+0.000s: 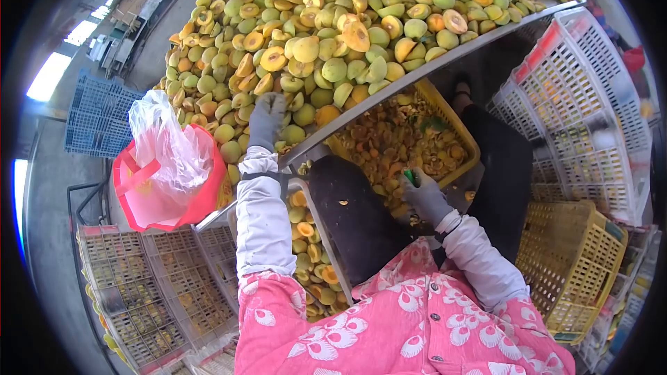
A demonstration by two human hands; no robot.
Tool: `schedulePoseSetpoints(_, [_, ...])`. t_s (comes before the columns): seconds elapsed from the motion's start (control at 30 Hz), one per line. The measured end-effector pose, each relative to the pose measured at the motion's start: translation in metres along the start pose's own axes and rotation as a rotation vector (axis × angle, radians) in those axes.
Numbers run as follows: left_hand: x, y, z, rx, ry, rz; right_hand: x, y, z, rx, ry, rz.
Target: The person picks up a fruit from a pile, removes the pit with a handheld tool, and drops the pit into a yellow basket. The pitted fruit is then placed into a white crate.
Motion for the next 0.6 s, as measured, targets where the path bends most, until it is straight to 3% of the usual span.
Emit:
schedulePoseSetpoints(0.07, [-0.026, -0.042, 0.002, 0.216, 0.048, 0.089, 0.008, -0.009, -0.004, -0.020, -0.025, 0.054])
schedulePoseSetpoints(0.1, [-0.034, -0.026, 0.004, -0.338, 0.043, 0.102, 0.017, -0.015, -0.006, -0.043, -0.047, 0.009])
schedulePoseSetpoints(0.13, [-0.040, -0.014, 0.004, -0.332, 0.047, 0.094, 0.022, -0.019, -0.006, -0.066, -0.068, -0.035])
schedulePoseSetpoints(0.2, [-0.046, -0.014, -0.013, -0.549, -0.197, 0.272, 0.026, -0.023, -0.001, -0.086, -0.053, -0.017])
schedulePoseSetpoints(0.27, [-0.041, -0.003, -0.010, -0.569, -0.180, 0.240, 0.028, -0.021, 0.002, -0.118, -0.041, -0.003])
schedulePoseSetpoints(0.37, [-0.008, 0.020, -0.002, -0.298, 0.047, -0.020, 0.017, -0.009, 0.005, -0.086, -0.039, 0.008])
schedulePoseSetpoints(0.43, [0.020, 0.025, -0.014, -0.204, 0.095, -0.110, 0.015, -0.026, 0.004, 0.218, 0.013, 0.259])
schedulePoseSetpoints(0.5, [0.055, 0.044, -0.031, -0.100, 0.131, -0.200, 0.035, -0.062, -0.004, 0.300, 0.024, 0.339])
schedulePoseSetpoints(0.57, [0.094, 0.069, -0.048, 0.606, 0.024, -0.127, 0.060, -0.104, -0.016, 0.394, 0.069, 0.537])
schedulePoseSetpoints(0.6, [0.111, 0.080, -0.059, 0.621, 0.007, -0.124, 0.071, -0.123, -0.020, 0.406, 0.110, 0.654])
Point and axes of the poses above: each hand's wrist, its own x-axis away from the middle knuckle, its own z-axis out of the back of the hand, y = z × x, the point moved 8 cm from there along -x, towards the middle knuckle, and after that the axes turned 7 degrees about -y, right-handed, at the moved point
